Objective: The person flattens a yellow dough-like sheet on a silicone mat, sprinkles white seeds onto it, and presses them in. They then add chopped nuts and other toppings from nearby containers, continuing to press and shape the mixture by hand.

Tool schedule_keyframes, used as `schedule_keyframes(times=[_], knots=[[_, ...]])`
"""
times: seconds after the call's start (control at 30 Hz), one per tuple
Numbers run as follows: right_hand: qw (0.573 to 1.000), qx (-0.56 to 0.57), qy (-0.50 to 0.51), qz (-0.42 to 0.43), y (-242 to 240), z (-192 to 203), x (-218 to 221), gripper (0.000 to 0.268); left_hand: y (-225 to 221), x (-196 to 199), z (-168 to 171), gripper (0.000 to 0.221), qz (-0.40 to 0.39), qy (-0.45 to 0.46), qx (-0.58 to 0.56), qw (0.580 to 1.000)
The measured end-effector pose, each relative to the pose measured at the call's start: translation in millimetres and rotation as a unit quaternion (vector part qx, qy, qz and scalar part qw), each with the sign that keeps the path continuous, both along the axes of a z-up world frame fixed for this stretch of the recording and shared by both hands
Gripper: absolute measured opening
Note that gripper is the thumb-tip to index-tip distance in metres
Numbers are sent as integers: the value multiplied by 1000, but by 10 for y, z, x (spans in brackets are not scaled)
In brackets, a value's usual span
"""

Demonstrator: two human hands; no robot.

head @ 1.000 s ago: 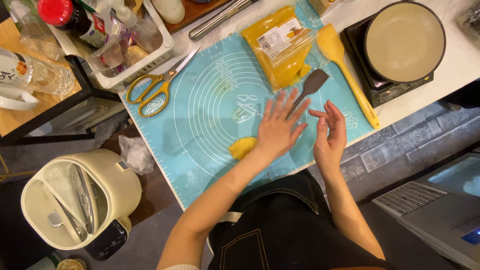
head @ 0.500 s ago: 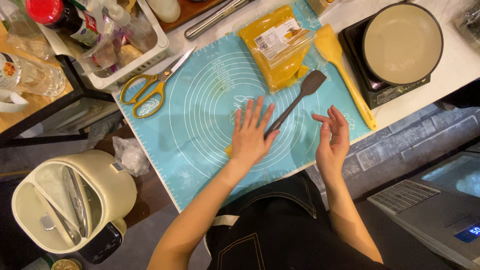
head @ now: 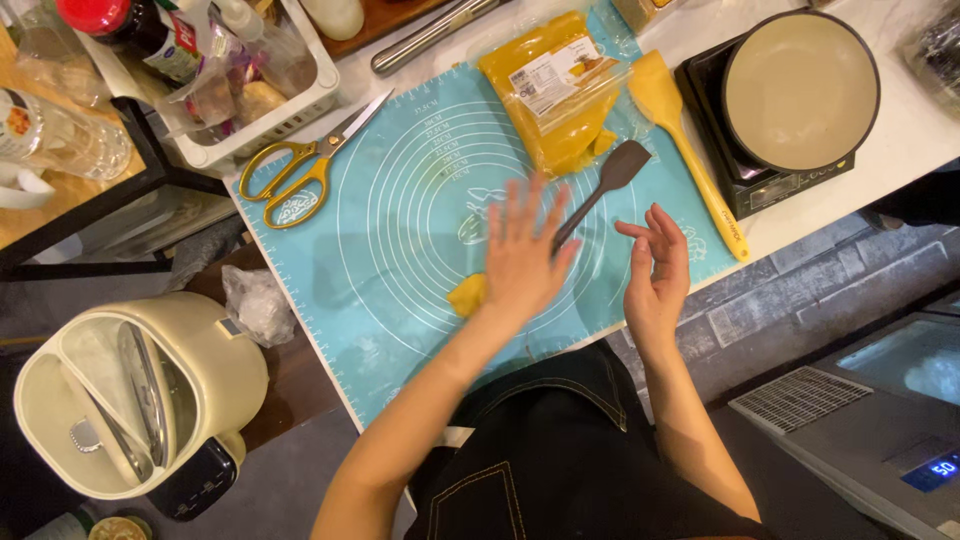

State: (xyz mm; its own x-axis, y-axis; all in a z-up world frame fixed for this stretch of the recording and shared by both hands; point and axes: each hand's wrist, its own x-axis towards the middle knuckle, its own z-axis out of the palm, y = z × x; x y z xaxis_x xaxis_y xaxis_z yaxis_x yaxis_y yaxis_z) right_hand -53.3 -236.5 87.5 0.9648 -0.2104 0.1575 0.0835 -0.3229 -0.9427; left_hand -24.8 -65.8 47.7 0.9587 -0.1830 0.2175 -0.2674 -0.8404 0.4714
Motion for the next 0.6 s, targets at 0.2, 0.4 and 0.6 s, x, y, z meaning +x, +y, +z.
schedule_keyframes(times=[0.2,0.4,0.6], knots=[[1000,-3,-10,13,93,18,-4,39,127,-115,19,73,-30,11,53,998],[1000,-10,-4,21,100,-16,-9,38,441,-255,30,72,-61,-18,-2,998],[999,-3,-1,32,104,3,-58,38,705,-73,-120,72,-100,128,-338,927]])
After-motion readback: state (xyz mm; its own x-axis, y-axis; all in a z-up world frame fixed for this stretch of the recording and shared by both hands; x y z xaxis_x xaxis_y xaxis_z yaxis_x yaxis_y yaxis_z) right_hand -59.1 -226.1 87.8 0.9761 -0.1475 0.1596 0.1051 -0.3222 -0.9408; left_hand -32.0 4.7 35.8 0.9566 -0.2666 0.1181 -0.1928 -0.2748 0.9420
